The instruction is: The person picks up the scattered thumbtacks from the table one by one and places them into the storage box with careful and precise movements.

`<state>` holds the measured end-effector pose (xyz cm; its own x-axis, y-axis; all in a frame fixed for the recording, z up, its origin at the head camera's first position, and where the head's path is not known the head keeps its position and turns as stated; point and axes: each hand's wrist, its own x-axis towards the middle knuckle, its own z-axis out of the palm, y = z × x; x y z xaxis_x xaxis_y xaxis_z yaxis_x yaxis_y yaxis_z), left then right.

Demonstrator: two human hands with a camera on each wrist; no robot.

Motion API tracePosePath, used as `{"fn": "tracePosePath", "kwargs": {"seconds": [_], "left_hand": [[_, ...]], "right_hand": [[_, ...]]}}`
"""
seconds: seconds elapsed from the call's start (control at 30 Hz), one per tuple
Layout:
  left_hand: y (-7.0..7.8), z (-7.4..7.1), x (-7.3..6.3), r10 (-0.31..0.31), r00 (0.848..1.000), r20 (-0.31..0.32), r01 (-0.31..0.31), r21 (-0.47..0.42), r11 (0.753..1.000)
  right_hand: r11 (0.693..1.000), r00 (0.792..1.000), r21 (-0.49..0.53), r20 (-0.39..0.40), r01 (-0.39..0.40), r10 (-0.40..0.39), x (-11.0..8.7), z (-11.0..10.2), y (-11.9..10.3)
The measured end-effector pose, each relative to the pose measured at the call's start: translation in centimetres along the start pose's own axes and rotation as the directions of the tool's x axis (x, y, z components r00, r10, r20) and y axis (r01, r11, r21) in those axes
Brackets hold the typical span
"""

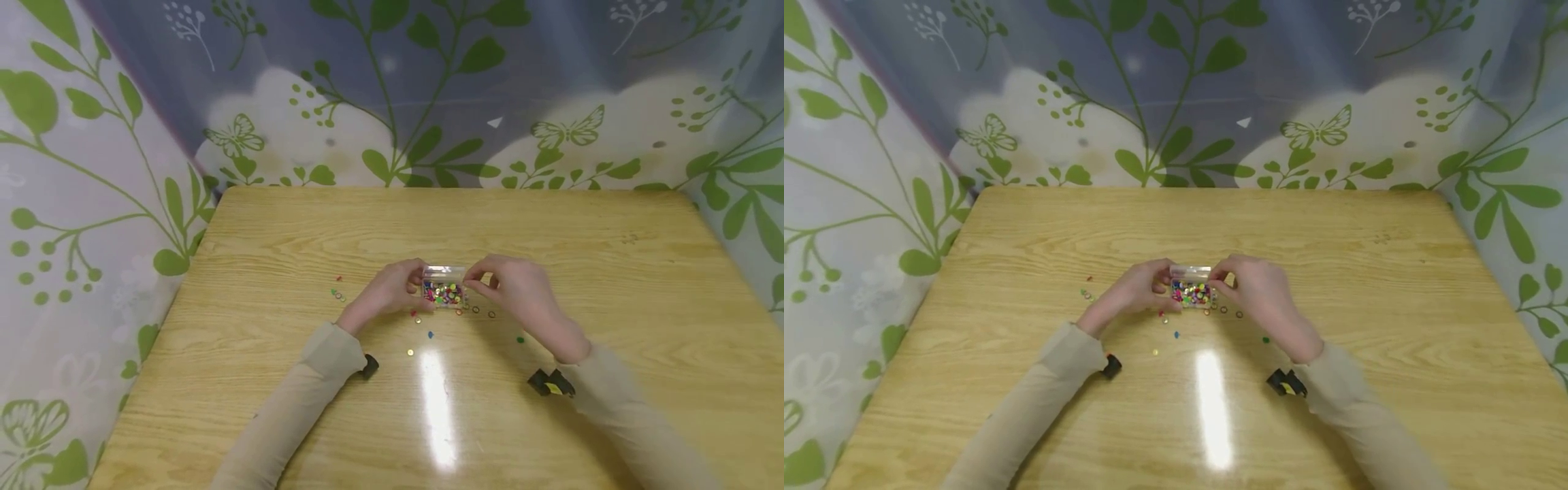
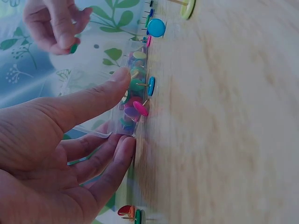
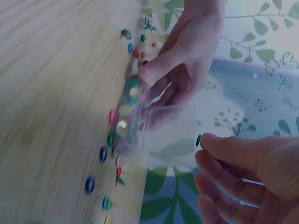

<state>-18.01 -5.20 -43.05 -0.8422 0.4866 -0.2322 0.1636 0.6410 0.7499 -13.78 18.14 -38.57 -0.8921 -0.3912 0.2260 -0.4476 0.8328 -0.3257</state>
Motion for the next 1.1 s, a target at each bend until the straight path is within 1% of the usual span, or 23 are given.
{"fn": "tracePosePath", "kwargs": {"seconds": [0.23,0.43,0.53,0.83,0.97,1.1], "left_hand": [[-0.2,0.1,0.1,0.007,1.0,-0.003,-0.007,-0.014,1.0],[-0.1,0.1,0.1,0.005,1.0,0.002,-0.005,-0.014,1.0],[-0.1,0.1,0.0,0.002,1.0,0.0,-0.002,-0.017,1.0],[-0.1,0.1,0.1,-0.001,1.0,-0.006,0.001,-0.005,1.0],[-0.1,0.1,0.1,0.0,1.0,-0.005,0.0,0.014,1.0],[0.0,0.1,0.1,-0.001,1.0,-0.002,0.001,0.021,1.0]], "right_hand": [[1.0,1.0,0.029,0.011,0.008,-0.008,0.9,0.9,-0.9],[0.999,1.0,0.047,0.001,0.02,-0.02,1.0,1.6,-0.9],[0.998,1.0,0.06,0.007,0.008,-0.009,1.0,1.7,-0.8],[0.996,0.999,0.072,0.022,-0.05,0.048,0.3,0.7,-0.1],[0.996,0.997,0.057,0.023,-0.074,0.073,-0.6,0.0,0.8],[0.992,0.993,0.048,0.018,-0.119,0.119,-1.7,-0.8,2.2]]}}
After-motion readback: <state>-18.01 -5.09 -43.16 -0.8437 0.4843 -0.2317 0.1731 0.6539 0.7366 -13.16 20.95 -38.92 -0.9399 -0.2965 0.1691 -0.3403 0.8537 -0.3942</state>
